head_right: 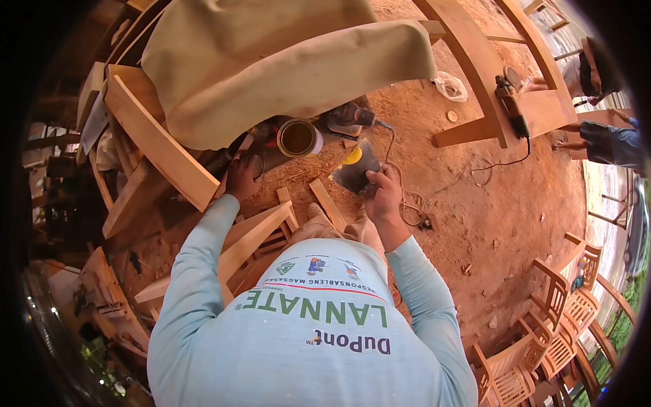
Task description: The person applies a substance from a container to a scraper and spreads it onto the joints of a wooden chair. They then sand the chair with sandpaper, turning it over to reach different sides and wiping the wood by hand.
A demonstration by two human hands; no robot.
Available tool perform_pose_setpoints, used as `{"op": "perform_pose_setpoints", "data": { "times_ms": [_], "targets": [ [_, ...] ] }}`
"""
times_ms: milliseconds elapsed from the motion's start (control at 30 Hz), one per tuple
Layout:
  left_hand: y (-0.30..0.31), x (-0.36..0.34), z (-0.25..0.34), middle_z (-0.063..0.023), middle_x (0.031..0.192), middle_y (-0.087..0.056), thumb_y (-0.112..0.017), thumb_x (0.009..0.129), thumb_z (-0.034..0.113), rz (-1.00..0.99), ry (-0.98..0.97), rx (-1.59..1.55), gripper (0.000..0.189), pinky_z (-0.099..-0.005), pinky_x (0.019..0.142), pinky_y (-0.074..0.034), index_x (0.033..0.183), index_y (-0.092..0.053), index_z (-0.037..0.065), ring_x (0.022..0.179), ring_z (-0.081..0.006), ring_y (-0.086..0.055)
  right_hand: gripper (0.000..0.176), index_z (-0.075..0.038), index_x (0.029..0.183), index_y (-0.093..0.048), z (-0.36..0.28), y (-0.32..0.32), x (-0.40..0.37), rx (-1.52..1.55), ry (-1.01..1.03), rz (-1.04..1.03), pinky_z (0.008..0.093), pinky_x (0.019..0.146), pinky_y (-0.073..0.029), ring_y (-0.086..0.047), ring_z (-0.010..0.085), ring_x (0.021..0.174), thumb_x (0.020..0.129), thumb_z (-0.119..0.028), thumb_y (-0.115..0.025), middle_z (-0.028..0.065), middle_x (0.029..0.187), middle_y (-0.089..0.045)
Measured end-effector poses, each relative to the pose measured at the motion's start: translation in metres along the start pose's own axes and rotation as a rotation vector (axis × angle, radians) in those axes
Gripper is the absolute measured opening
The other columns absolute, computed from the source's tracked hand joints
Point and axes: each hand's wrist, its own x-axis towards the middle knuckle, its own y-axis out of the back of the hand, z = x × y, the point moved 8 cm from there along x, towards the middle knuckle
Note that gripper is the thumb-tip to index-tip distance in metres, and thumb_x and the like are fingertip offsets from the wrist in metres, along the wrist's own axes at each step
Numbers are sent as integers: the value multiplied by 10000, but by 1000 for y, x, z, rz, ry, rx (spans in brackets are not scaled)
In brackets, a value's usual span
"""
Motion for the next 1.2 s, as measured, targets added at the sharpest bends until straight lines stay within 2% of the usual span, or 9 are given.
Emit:
{"op": "perform_pose_setpoints", "data": {
  "times_ms": [200,400,500,600,700,800,900,1100,1200],
  "targets": [
    [14,2,-1,-246,1370,-469,-843,675,291,110,15,-106,890,-548,1036,-436,1440,-449,63,1259,-452,-489,231,-40,1110,-606,0,4,-3,20,-42,6,321,802,-531,-644,179,880,885,7,-581,36,983,-660],
    [64,-19,63,-262,1376,-433,-845,713,371,56,142,-403,917,-590,1037,-408,1478,-430,84,1263,-478,-463,252,-30,1142,-577,-11,5,-12,5,-26,39,431,901,-588,-686,245,950,894,2,-552,76,1025,-661],
    [131,-14,115,-261,1354,-450,-833,746,388,337,-77,-400,876,-583,1026,-418,1470,-449,77,1250,-481,-475,255,-27,1145,-573,-14,9,-11,15,-27,30,443,918,-590,-688,258,961,893,3,-546,85,1030,-663],
    [141,17,134,-271,1372,-457,-821,772,376,373,-64,-551,814,-568,1040,-413,1448,-474,82,1263,-495,-465,253,-25,1142,-576,-15,12,-11,26,-24,29,443,914,-592,-688,260,962,892,0,-549,88,1033,-665],
    [147,43,144,-209,1368,-484,-817,781,361,384,-3,-370,749,-575,1045,-388,1414,-507,108,1273,-448,-452,247,-23,1137,-579,-17,13,-9,25,-21,18,443,914,-591,-688,260,962,892,-5,-555,90,1036,-666],
    [139,58,149,-189,1379,-481,-822,784,367,283,36,-284,714,-564,1055,-375,1388,-530,124,1270,-431,-448,246,-21,1137,-579,-22,17,-8,29,-4,11,441,911,-590,-685,254,956,892,-9,-560,86,1034,-664],
    [139,60,150,-184,1376,-478,-825,784,373,293,11,-265,703,-569,1063,-359,1377,-539,126,1247,-419,-458,243,-18,1136,-578,-24,21,-8,27,11,29,441,904,-589,-680,248,945,894,-9,-559,82,1027,-661],
    [132,61,154,-228,1495,-415,-781,823,440,220,7,-138,726,-597,1142,-309,1404,-519,94,1363,-475,-392,239,-19,1136,-578,-22,29,-7,29,33,44,442,919,-581,-674,247,962,898,-8,-555,83,1029,-660],
    [134,66,167,-285,1536,-377,-735,851,497,261,6,-293,744,-633,1181,-243,1420,-511,73,1401,-525,-351,245,-22,1139,-579,-27,19,-12,42,18,24,452,930,-580,-679,252,986,895,-12,-555,93,1052,-668]
  ]
}}
